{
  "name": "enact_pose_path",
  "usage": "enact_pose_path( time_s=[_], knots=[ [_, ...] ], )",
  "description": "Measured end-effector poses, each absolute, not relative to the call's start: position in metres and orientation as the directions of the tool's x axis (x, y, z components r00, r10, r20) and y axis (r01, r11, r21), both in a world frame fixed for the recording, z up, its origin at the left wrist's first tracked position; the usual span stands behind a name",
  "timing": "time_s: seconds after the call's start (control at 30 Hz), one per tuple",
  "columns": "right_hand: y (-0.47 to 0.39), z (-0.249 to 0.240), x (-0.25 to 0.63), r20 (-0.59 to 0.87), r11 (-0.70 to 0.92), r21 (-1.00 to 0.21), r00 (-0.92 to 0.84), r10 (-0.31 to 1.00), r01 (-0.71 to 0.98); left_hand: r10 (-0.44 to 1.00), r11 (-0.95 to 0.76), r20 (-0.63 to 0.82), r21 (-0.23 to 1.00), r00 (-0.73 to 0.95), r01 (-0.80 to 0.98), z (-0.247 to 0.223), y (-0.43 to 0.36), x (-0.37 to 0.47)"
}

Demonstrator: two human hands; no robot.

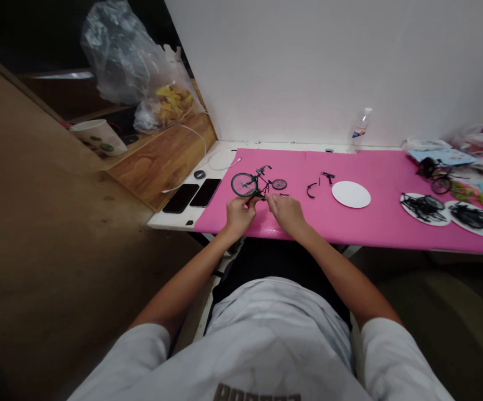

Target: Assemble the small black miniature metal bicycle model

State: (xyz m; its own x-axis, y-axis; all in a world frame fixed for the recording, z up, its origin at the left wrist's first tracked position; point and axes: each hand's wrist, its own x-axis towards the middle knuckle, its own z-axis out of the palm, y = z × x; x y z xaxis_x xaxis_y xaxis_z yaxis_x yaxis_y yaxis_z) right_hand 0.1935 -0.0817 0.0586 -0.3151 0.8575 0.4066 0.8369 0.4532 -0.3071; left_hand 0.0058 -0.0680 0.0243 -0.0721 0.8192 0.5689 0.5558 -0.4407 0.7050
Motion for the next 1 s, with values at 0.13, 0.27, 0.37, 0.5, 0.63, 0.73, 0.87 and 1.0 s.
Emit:
enact_pose_path(
  time_s=[0.13, 0.27, 0.37, 0.5, 0.63, 0.73, 0.87, 1.0],
  knots=[
    [-0.089, 0.073, 0.195, 0.361, 0.431, -0.347, -0.305, 0.881, 0.833, 0.810, -0.461, 0.587, 0.639, -0.002, 0.616, 0.023, -0.066, 0.006],
    [-0.090, 0.078, 0.196, 0.343, 0.492, -0.282, -0.392, 0.854, 0.824, 0.796, -0.455, 0.605, 0.560, 0.034, 0.692, 0.022, -0.064, 0.004],
    [-0.086, 0.073, 0.197, 0.368, 0.536, -0.280, -0.427, 0.826, 0.796, 0.768, -0.452, 0.640, 0.506, 0.032, 0.735, 0.021, -0.063, 0.001],
    [-0.084, 0.062, 0.194, 0.427, 0.552, -0.492, -0.366, 0.827, 0.673, 0.728, -0.437, 0.686, 0.458, 0.004, 0.774, 0.017, -0.062, -0.001],
    [-0.087, 0.054, 0.183, 0.281, 0.359, -0.884, -0.273, 0.920, 0.299, 0.703, -0.408, 0.712, 0.414, -0.010, 0.813, 0.010, -0.060, -0.001],
    [-0.087, 0.051, 0.177, 0.095, 0.101, -0.995, -0.305, 0.948, 0.003, 0.701, -0.401, 0.713, 0.381, 0.011, 0.833, 0.007, -0.058, -0.002],
    [-0.081, 0.051, 0.178, -0.009, -0.060, -0.988, -0.332, 0.943, -0.145, 0.710, -0.395, 0.704, 0.360, 0.032, 0.845, 0.007, -0.056, -0.002],
    [-0.078, 0.055, 0.184, 0.067, 0.065, -0.998, -0.270, 0.960, -0.016, 0.695, -0.425, 0.715, 0.322, 0.076, 0.846, 0.010, -0.056, -0.004]
  ],
)
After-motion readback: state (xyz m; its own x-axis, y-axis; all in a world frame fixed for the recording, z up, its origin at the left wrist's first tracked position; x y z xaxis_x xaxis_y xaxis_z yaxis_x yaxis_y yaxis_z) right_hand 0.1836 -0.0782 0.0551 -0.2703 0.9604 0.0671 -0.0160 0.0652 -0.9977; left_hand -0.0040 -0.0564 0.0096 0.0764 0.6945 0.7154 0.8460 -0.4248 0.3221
